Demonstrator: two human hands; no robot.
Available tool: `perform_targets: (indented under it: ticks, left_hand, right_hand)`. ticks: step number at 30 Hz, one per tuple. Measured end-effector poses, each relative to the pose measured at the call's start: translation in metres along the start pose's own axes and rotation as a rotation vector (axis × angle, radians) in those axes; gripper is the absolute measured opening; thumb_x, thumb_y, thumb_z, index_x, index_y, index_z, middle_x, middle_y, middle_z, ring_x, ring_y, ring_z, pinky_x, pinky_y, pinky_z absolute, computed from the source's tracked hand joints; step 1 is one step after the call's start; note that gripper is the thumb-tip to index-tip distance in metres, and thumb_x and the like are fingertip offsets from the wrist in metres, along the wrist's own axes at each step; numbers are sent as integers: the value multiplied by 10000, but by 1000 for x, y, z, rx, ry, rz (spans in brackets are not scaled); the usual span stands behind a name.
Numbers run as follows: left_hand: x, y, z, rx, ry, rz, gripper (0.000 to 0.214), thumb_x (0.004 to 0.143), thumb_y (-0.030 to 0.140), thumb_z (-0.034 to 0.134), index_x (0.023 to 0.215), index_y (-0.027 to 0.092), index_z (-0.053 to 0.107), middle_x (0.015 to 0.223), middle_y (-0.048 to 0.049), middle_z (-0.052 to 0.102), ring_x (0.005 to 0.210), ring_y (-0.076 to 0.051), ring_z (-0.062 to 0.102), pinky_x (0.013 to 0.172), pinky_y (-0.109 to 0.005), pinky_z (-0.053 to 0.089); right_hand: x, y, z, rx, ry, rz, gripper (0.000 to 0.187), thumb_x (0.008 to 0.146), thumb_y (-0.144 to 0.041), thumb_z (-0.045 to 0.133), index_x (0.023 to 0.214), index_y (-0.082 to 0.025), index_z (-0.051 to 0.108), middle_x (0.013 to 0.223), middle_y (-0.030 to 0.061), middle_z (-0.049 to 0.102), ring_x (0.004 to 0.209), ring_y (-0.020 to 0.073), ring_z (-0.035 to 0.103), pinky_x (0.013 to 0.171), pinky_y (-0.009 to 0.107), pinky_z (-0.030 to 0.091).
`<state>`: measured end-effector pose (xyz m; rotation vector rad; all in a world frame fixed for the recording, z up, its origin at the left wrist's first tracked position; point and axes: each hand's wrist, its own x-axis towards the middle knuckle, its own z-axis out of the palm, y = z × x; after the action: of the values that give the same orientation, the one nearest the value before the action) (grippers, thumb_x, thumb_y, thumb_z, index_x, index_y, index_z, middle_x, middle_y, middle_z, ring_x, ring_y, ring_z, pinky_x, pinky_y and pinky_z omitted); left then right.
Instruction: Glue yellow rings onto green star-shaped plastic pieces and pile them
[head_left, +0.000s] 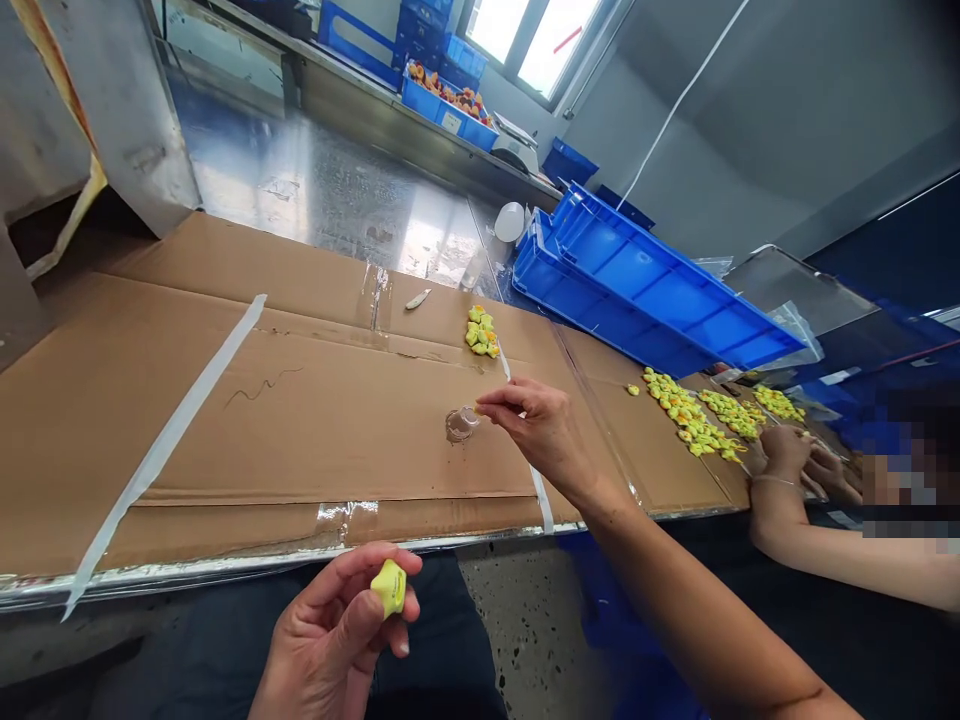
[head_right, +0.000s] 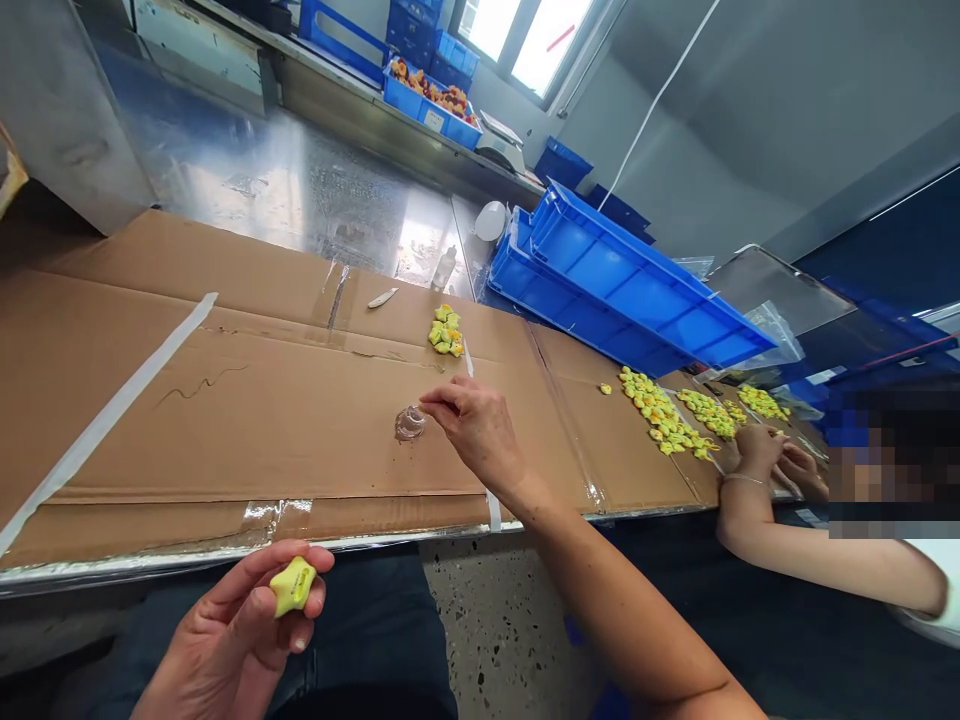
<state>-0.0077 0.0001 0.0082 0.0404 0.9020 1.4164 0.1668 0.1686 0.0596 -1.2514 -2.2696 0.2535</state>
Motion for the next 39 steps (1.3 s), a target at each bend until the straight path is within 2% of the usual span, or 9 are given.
perform_targets:
  ticks: [3,8,14,23,39]
  left_hand:
    - [-2,-2,1,5,0,14,277,521,371,850,725,202,768,738,-83,733,541,-129,597,447,-177,449]
    - [3,-7,-8,20,-42,-44,273,543,371,841,757,213,780,761,-75,722,530,-114,560,448,-199,447]
    - [5,-8,-14,24,-23,-39,273,553,353,839,779,210,784,815,-87,728,588,-129,575,487,-208,468]
    - [2,-5,-11,41,46,-59,307,486,357,866,741,207,784,795,-91,736,533,-108,546,473,-208,466]
    - [1,-3,-11,35,44,-57,281,535,323,851,774,194,779,823,-87,744,594,-114,581,513,-184,482]
  right_hand:
    - [-1,1,1,-2,7,-15,105,816,-138,661,783,-213,725,711,1,646,665,159,601,606,249,417]
    - [0,1,4,-7,15,-40,114,813,-97,671,784,-193,726,697,-3,627,657,147,589,609,242,406]
    - [0,-1,5,-24,4,-38,125,812,-101,666,775,-205,726,691,-6,631,636,148,586,600,246,409]
    - [1,-1,4,-46,-9,-32,116,818,-125,669,773,-216,724,697,-5,639,656,156,599,603,253,417]
    - [1,-1,1,-4,-14,13,98,802,-154,688,767,-232,735,703,-3,651,661,164,601,627,265,417]
